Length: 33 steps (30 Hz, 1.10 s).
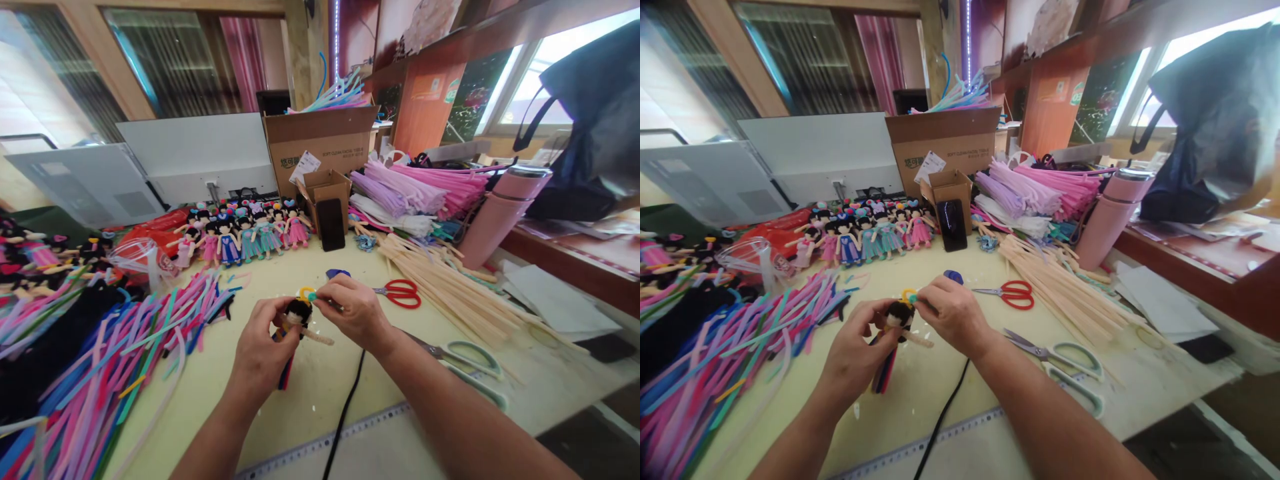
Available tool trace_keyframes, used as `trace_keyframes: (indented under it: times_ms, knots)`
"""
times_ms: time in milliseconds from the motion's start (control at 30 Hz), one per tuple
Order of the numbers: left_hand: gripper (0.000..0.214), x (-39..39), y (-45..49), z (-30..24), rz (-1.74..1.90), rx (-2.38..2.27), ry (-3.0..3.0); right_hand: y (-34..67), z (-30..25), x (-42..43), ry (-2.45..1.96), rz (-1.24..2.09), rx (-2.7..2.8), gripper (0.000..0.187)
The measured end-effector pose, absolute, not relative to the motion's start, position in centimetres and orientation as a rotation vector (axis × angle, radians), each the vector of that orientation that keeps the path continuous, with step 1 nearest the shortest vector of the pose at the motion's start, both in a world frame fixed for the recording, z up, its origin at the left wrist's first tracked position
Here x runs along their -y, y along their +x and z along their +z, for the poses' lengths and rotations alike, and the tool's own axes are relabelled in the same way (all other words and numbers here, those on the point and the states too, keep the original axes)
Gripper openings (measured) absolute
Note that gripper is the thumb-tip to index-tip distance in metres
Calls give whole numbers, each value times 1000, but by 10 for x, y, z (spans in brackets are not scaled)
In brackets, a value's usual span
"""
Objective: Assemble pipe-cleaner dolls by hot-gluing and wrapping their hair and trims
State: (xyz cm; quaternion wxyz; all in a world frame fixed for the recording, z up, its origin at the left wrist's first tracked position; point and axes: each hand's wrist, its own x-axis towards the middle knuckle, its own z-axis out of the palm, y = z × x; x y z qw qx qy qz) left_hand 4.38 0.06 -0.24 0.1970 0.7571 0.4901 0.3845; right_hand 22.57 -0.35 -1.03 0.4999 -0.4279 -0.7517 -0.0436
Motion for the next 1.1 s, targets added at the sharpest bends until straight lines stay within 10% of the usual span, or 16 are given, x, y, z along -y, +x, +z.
trace_keyframes:
  times_ms: [1100]
  knots:
    - [20, -17, 27, 16, 619, -1107, 1573, 208, -16, 12, -893, 62, 2107, 16]
